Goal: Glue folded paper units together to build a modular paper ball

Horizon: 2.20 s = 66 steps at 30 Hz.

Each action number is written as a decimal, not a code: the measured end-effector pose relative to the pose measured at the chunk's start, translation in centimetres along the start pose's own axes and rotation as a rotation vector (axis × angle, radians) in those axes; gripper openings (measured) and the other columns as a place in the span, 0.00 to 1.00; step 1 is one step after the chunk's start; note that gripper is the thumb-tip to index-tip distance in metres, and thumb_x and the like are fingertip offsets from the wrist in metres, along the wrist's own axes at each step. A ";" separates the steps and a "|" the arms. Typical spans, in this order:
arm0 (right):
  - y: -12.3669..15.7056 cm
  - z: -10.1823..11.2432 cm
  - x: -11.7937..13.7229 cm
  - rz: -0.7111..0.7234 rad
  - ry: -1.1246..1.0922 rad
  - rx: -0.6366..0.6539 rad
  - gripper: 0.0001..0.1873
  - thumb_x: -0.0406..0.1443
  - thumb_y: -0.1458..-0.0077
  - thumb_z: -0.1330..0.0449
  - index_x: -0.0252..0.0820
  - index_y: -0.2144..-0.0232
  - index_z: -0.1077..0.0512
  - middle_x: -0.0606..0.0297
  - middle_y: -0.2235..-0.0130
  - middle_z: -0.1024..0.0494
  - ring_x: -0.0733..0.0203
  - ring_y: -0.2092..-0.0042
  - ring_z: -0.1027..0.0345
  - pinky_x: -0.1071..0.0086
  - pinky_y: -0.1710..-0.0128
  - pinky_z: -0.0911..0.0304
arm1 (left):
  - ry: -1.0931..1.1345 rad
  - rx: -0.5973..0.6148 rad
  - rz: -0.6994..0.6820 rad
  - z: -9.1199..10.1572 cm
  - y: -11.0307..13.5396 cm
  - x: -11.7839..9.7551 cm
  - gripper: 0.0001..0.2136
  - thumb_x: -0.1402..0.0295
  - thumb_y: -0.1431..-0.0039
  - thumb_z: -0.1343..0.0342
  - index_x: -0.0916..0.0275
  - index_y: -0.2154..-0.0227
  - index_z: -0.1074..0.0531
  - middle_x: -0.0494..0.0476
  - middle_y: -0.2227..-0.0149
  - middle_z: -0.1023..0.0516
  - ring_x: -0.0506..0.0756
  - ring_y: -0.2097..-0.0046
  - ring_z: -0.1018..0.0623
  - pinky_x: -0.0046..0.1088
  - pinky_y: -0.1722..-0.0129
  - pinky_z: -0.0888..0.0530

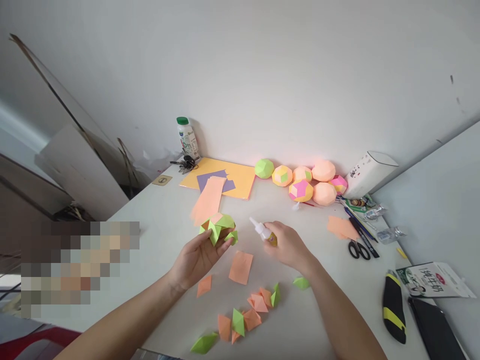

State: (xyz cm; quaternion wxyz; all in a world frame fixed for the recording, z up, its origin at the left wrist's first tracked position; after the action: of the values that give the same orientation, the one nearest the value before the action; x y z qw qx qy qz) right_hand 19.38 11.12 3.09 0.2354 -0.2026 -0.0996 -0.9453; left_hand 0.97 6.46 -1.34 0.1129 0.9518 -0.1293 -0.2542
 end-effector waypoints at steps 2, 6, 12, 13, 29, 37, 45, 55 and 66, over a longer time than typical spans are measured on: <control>1.2 1.1 1.7 0.163 -0.157 0.011 0.17 0.31 0.46 0.48 0.46 0.53 0.34 0.64 0.60 0.29 0.65 0.67 0.34 0.73 0.67 0.38 | 0.002 0.008 0.007 0.0 0.0 0.0 0.12 0.70 0.38 0.52 0.67 0.57 0.27 0.63 0.56 0.23 0.56 0.52 0.24 0.34 0.48 0.28; 2.8 1.9 3.6 0.252 -0.165 0.022 0.20 0.29 0.46 0.47 0.47 0.51 0.34 0.64 0.59 0.29 0.65 0.67 0.34 0.72 0.68 0.38 | 0.019 0.009 0.029 -0.2 0.0 0.1 0.11 0.71 0.39 0.53 0.67 0.58 0.27 0.62 0.57 0.23 0.56 0.52 0.24 0.34 0.47 0.28; 3.1 1.9 3.9 0.208 -0.067 -0.006 0.19 0.29 0.47 0.48 0.46 0.52 0.33 0.62 0.60 0.28 0.63 0.69 0.34 0.70 0.69 0.37 | 0.022 0.011 0.019 -0.4 0.1 0.0 0.10 0.71 0.40 0.51 0.67 0.60 0.26 0.61 0.60 0.22 0.56 0.53 0.24 0.33 0.48 0.28; 3.1 1.9 3.9 0.208 -0.064 -0.011 0.19 0.30 0.47 0.48 0.46 0.53 0.33 0.62 0.60 0.28 0.63 0.68 0.33 0.69 0.69 0.36 | 0.023 0.007 0.020 -0.3 0.2 0.0 0.10 0.71 0.40 0.51 0.67 0.60 0.26 0.62 0.60 0.22 0.55 0.54 0.24 0.33 0.49 0.28; 2.9 1.4 4.0 0.208 -0.053 -0.024 0.18 0.30 0.47 0.48 0.44 0.53 0.33 0.62 0.61 0.28 0.64 0.70 0.34 0.70 0.71 0.37 | 0.016 0.039 0.045 -0.3 0.3 0.4 0.10 0.71 0.39 0.52 0.67 0.60 0.27 0.61 0.60 0.23 0.54 0.54 0.24 0.33 0.49 0.27; 3.1 2.3 3.9 0.222 -0.105 -0.095 0.19 0.30 0.46 0.48 0.45 0.52 0.34 0.60 0.59 0.28 0.62 0.68 0.33 0.68 0.66 0.34 | 0.016 -0.009 0.061 -0.3 0.3 0.3 0.10 0.72 0.40 0.52 0.67 0.60 0.28 0.61 0.63 0.22 0.54 0.57 0.23 0.31 0.52 0.25; 3.3 2.1 4.0 0.239 -0.104 -0.020 0.18 0.29 0.47 0.48 0.45 0.54 0.32 0.61 0.58 0.27 0.61 0.65 0.30 0.69 0.68 0.34 | 0.043 -0.026 0.049 -0.3 0.3 0.0 0.10 0.72 0.40 0.53 0.67 0.62 0.28 0.60 0.66 0.23 0.53 0.59 0.22 0.30 0.54 0.24; 3.0 1.6 3.9 0.242 -0.133 -0.070 0.18 0.29 0.47 0.47 0.45 0.54 0.33 0.60 0.58 0.27 0.62 0.66 0.31 0.69 0.67 0.33 | 0.030 -0.010 0.066 -0.2 0.4 0.2 0.09 0.72 0.40 0.52 0.66 0.61 0.28 0.59 0.65 0.23 0.52 0.60 0.22 0.30 0.54 0.24; 2.0 2.1 1.4 0.000 -0.241 -0.203 0.10 0.32 0.50 0.46 0.44 0.62 0.37 0.64 0.64 0.29 0.62 0.67 0.36 0.70 0.69 0.37 | 0.019 0.010 0.087 -0.1 0.4 0.4 0.10 0.71 0.40 0.52 0.66 0.60 0.29 0.59 0.66 0.23 0.52 0.61 0.22 0.29 0.55 0.24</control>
State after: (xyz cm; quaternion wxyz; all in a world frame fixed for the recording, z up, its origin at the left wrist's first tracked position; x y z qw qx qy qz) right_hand 19.96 9.39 5.74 0.2000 -0.3376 -0.0309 -0.9193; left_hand 1.24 6.01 -1.31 0.1205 0.9482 -0.1706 -0.2391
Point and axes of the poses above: each hand's wrist, its own y-axis away from the middle knuckle, its own z-axis out of the back of the hand, x = y × z, the point moved 6 cm from there along -y, towards the middle knuckle
